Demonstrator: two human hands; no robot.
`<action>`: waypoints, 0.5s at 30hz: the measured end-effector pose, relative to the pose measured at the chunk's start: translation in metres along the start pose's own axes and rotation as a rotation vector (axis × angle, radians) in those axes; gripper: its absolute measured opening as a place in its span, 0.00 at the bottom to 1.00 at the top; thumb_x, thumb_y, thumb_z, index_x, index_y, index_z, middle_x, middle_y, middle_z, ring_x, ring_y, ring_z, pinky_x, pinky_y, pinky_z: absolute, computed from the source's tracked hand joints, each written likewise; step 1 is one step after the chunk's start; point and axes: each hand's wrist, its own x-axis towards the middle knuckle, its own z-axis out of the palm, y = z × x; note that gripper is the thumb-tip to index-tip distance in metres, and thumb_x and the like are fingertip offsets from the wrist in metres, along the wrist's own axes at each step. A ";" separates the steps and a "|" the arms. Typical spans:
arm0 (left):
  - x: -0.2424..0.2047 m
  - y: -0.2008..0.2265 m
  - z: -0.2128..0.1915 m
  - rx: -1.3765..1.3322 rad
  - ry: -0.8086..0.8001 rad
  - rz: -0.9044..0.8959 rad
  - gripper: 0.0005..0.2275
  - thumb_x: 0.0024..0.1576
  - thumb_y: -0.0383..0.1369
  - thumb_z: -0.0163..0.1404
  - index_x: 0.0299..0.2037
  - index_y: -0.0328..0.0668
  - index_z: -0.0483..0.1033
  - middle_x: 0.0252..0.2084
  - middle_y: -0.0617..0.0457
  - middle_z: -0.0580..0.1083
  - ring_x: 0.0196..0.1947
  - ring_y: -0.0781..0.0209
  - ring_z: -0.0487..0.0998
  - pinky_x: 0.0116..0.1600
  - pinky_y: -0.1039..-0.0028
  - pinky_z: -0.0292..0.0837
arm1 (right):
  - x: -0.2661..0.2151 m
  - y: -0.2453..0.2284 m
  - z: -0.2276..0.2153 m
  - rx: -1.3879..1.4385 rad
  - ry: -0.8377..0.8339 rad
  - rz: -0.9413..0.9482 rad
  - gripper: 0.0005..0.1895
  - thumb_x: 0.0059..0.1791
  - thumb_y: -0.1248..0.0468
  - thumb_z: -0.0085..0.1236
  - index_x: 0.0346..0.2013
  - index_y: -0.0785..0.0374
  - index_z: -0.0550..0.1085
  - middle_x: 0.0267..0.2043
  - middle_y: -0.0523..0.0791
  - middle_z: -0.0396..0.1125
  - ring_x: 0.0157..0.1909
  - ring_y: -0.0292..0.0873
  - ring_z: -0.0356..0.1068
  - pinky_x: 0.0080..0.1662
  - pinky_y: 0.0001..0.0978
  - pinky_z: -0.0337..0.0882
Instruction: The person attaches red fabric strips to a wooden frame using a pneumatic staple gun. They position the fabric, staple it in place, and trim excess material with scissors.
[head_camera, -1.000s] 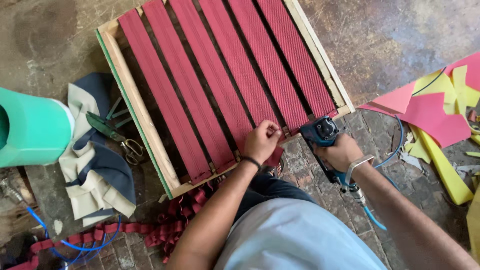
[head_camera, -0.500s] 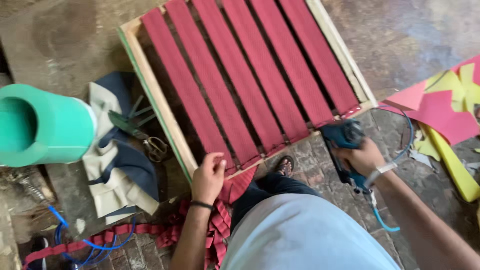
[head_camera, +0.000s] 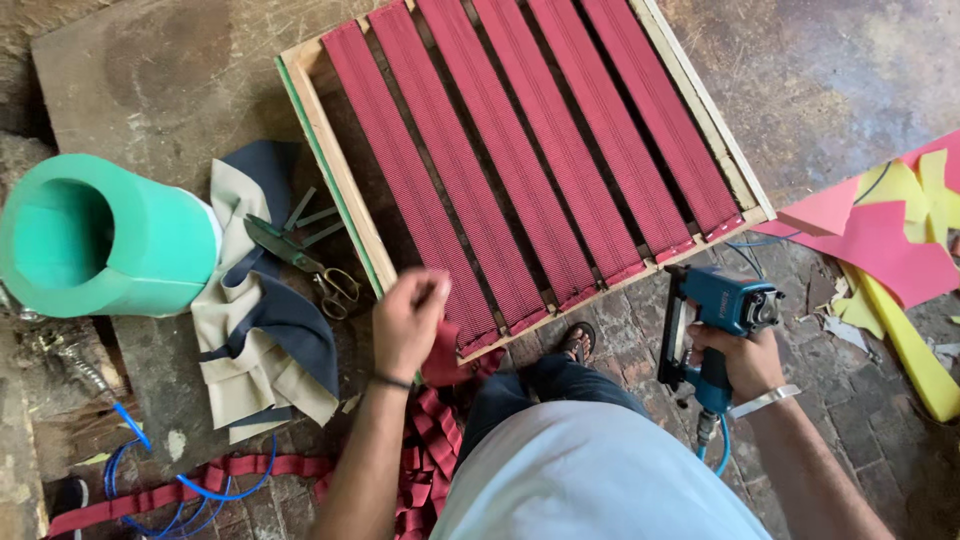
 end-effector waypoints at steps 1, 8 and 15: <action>0.017 0.012 0.006 -0.034 -0.004 0.053 0.07 0.61 0.32 0.56 0.43 0.37 0.80 0.27 0.60 0.76 0.23 0.75 0.73 0.28 0.81 0.67 | -0.004 -0.006 0.005 -0.030 -0.023 -0.034 0.17 0.40 0.76 0.60 0.45 0.69 0.76 0.29 0.47 0.70 0.24 0.44 0.68 0.29 0.36 0.68; 0.209 0.082 0.054 -0.395 0.370 0.665 0.06 0.66 0.35 0.55 0.42 0.42 0.79 0.29 0.60 0.73 0.25 0.74 0.73 0.31 0.80 0.70 | -0.013 -0.049 0.064 0.111 -0.235 -0.105 0.22 0.37 0.76 0.59 0.46 0.66 0.76 0.28 0.47 0.69 0.25 0.44 0.69 0.30 0.37 0.70; 0.282 0.012 0.041 0.948 0.424 -0.126 0.38 0.49 0.50 0.58 0.71 0.55 0.60 0.77 0.31 0.48 0.69 0.25 0.58 0.57 0.37 0.64 | 0.017 -0.070 0.108 0.411 -0.467 -0.055 0.22 0.36 0.72 0.52 0.45 0.67 0.74 0.23 0.45 0.64 0.23 0.44 0.63 0.31 0.39 0.67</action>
